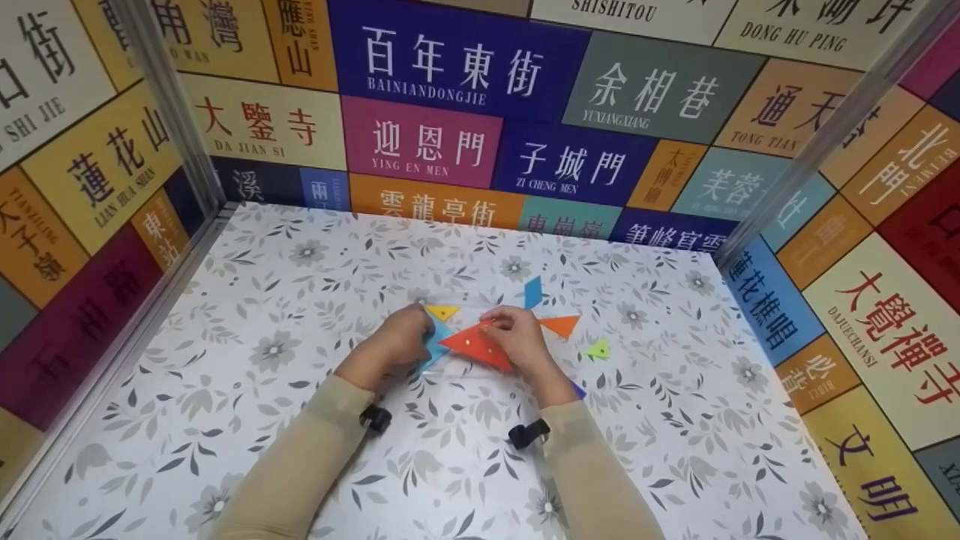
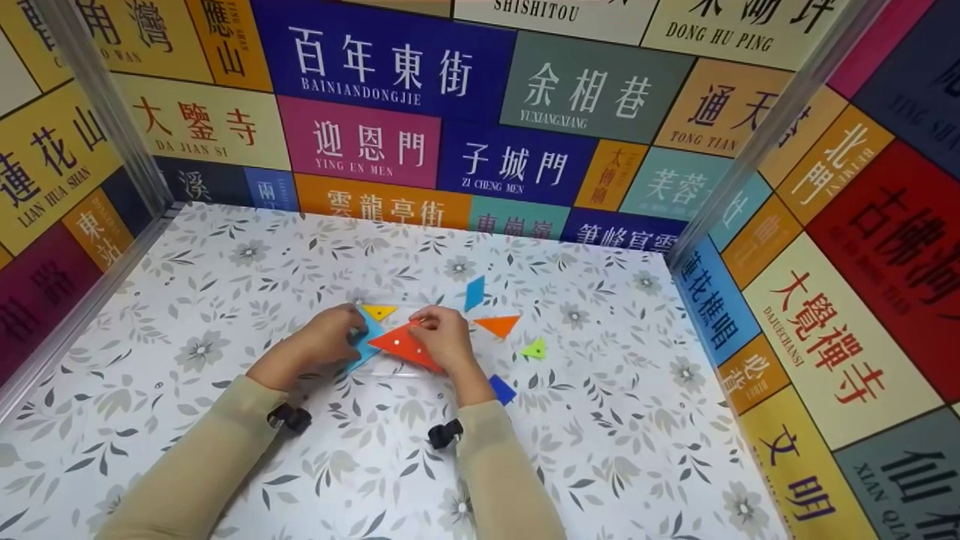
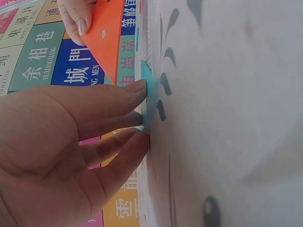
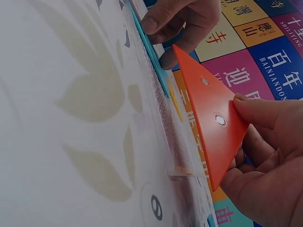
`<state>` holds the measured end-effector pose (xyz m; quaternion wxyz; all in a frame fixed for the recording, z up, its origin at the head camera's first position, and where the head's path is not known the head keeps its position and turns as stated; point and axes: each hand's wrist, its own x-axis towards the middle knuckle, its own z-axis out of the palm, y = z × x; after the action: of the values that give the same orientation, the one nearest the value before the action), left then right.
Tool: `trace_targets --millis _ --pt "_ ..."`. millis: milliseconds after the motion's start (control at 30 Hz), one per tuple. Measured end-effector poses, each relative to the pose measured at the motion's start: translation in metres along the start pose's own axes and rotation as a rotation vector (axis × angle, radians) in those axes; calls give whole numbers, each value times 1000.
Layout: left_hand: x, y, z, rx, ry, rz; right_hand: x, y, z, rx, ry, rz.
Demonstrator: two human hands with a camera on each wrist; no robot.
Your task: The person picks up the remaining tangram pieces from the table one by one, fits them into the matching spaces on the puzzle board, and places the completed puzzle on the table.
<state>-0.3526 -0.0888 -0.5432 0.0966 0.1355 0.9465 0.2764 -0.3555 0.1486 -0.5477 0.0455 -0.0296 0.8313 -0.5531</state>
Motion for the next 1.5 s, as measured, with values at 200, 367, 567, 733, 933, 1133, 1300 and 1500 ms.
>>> trace_targets --millis 200,367,567,733,933,1133,1300,1500 --pt "-1 0 0 -26 -20 -30 -1 1 4 -20 -5 -14" --pt "-1 0 -2 -12 -37 -44 -1 2 6 -27 -11 -41" --pt "-1 1 -3 -34 -50 -52 -1 1 7 -29 -20 -40" --pt "-1 -2 -2 -1 -16 -1 -1 1 7 -21 -52 -25" --pt "0 -3 -1 12 -8 1 -1 1 8 -26 -83 -6" --pt "-1 -4 -2 17 -7 26 -3 0 9 -44 -107 -26" --pt "-1 -4 -3 6 -15 18 -4 0 10 -26 -138 -35" --pt "-1 -4 -3 4 -27 6 -5 -1 11 -33 -165 -73"
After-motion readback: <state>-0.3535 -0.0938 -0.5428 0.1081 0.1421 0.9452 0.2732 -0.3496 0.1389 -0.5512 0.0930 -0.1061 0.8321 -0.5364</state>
